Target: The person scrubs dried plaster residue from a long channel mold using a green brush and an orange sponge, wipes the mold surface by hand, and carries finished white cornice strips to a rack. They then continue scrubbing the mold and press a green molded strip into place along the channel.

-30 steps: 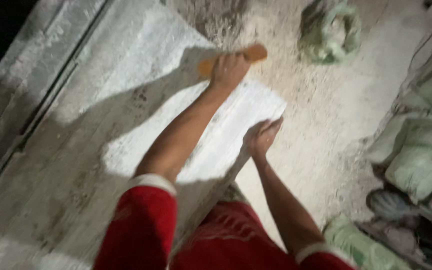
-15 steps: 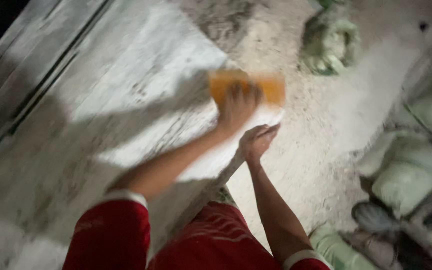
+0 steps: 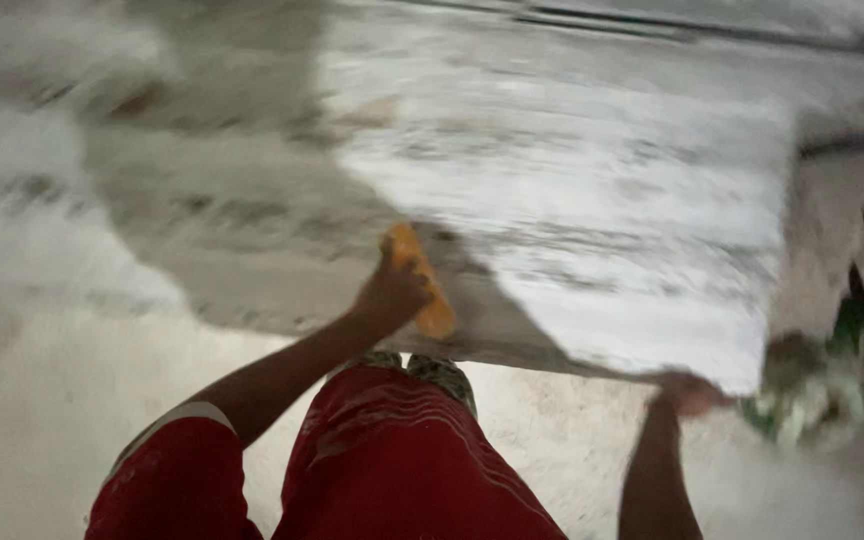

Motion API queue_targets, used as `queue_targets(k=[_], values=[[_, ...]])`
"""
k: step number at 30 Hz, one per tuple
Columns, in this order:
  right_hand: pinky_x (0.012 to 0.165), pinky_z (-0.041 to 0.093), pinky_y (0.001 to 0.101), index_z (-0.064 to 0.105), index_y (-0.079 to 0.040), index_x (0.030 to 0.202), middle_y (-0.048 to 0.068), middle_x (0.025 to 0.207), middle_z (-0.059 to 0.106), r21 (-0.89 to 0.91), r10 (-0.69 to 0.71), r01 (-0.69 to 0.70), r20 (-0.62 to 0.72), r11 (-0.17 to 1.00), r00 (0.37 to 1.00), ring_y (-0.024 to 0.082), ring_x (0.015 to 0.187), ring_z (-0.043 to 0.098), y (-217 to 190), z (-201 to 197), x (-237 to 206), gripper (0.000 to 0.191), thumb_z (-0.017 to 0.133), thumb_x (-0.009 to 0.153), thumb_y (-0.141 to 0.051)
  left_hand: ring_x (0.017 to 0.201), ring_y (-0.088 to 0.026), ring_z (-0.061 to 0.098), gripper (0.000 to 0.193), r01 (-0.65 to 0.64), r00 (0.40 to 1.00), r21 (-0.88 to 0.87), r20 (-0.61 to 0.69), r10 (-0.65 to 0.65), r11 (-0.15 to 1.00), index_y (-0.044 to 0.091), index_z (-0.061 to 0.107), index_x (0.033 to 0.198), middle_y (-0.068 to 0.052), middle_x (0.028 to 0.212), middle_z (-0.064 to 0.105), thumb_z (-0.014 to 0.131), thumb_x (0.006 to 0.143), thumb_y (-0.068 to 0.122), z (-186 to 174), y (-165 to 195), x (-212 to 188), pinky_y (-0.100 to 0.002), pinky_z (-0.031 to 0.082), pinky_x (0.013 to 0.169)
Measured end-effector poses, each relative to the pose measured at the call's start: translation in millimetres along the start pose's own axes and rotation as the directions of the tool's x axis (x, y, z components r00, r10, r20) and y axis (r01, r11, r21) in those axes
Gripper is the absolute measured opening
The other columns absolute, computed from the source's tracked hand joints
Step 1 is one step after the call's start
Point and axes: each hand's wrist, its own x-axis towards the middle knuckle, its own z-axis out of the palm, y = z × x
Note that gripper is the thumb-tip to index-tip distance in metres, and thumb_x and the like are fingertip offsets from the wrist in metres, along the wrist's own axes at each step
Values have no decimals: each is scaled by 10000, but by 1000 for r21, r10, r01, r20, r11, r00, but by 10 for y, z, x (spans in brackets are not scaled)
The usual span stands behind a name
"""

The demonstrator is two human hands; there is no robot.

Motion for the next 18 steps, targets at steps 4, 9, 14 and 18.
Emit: queue_targets(k=[4, 9, 14, 18], values=[[695, 321, 395, 584, 31, 1250, 180, 971, 485, -208, 126, -112, 54, 972, 991, 266, 810, 399, 224, -420, -535, 441, 564, 1076, -373, 1283, -327, 586, 81, 442, 876, 19, 204, -437, 897, 213, 790, 887, -53, 1092, 756, 749, 910, 280, 315, -921, -1228, -765, 99, 1173], [565, 327, 365, 685, 10, 1169, 134, 819, 533, -244, -31, 160, 462, 956, 887, 212, 645, 416, 609, -316, -1957, 363, 615, 1075, -334, 1083, -282, 702, 261, 927, 364, -71, 403, -839, 368, 146, 738, 761, -32, 857, 805, 657, 1009, 155, 1051, -1853, -3232, -808, 80, 1223], [505, 374, 352, 760, -13, 1116, 100, 745, 598, 45, -196, 571, 959, 820, 205, 178, 564, 478, 790, 102, -4392, 342, 649, 1054, -330, 954, -321, 719, 133, 908, 241, -379, 121, -963, 180, 172, 693, 968, -63, 858, 739, 581, 1002, 109, 2101, -1635, -5024, -837, 191, 1093], [685, 542, 395, 741, -37, 1161, 112, 935, 709, 332, -15, 872, 937, 359, -350, 214, 769, 673, 771, 284, -6660, 464, 626, 971, -444, 926, -451, 697, 258, 724, 112, -654, 423, -899, -217, 152, 549, 1296, -221, 946, 721, 554, 1057, 248, 2684, -1305, -6329, -591, 543, 804]])
